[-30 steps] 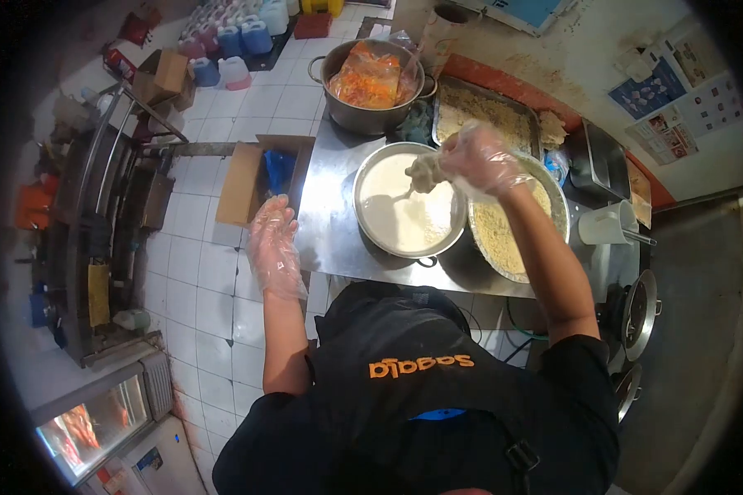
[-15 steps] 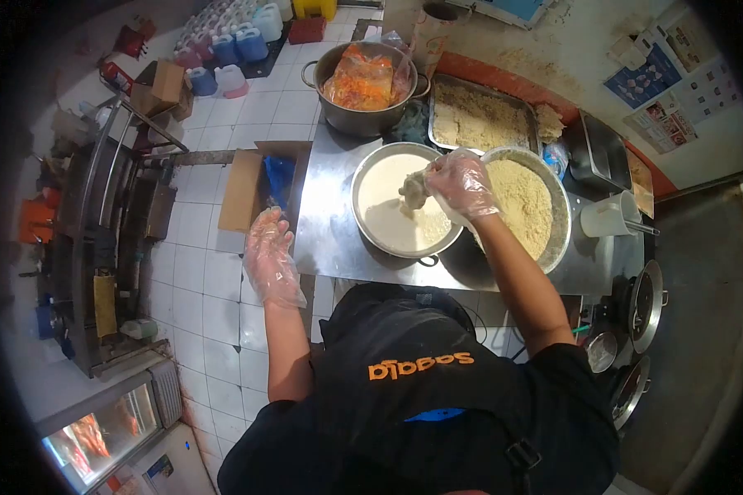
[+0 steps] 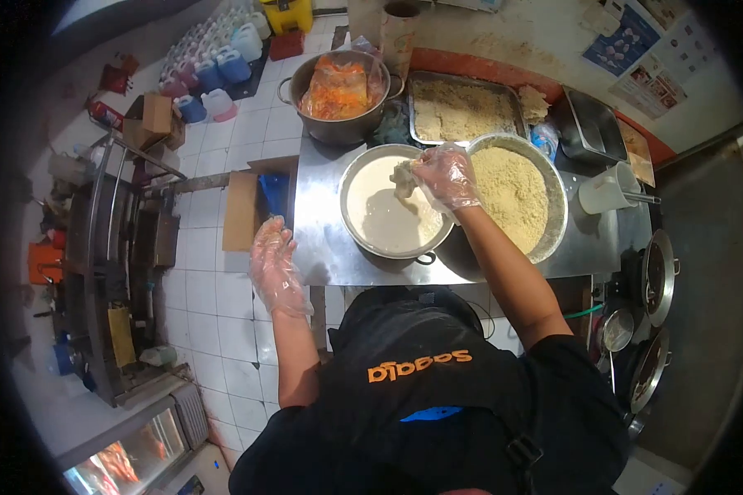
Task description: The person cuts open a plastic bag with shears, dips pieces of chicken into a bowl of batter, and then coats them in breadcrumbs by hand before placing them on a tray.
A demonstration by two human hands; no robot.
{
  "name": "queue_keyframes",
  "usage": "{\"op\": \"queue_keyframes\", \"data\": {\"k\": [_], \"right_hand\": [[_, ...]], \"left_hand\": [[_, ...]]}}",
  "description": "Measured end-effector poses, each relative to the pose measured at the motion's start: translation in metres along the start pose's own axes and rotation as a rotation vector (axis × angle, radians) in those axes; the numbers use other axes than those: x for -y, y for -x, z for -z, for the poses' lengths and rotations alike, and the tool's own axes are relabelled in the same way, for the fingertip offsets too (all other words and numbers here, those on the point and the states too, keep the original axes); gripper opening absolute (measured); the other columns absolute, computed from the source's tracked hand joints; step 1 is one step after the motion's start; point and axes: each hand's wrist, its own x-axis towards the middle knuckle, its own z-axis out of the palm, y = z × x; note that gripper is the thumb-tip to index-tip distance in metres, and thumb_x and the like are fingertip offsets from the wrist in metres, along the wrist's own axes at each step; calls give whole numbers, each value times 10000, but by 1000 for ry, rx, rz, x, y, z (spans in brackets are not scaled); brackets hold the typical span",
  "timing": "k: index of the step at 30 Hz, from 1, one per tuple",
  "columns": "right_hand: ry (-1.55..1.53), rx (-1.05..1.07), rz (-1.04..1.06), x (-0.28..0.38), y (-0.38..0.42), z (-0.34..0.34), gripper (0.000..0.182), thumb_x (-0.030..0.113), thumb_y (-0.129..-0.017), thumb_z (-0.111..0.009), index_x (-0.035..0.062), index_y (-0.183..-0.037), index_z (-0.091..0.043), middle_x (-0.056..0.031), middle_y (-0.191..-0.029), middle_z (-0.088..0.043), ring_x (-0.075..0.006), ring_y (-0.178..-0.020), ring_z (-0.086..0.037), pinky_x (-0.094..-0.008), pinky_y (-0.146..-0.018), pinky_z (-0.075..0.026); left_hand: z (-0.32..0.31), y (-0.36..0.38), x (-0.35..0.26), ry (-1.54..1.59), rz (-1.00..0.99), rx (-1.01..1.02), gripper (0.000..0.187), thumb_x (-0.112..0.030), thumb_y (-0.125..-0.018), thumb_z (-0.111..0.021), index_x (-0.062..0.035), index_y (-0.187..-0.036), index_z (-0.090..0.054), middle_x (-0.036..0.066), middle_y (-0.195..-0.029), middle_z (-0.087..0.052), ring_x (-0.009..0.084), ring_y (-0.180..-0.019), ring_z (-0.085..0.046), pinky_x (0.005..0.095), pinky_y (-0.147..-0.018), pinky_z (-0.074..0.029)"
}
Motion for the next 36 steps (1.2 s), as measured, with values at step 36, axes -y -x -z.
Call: {"op": "queue_keyframes", "data": {"k": [36], "right_hand": [[-55, 334, -264, -319, 137, -35, 313, 293, -754, -578, 62, -925, -701, -180, -979, -672, -330, -949, -641, -428, -789, -487]], "left_hand": [[-262, 142, 194, -1024, 555, 969, 309, -113, -857, -558, 17, -1131, -500, 178, -1052, -570, 277, -867, -548, 387, -788, -462]]}}
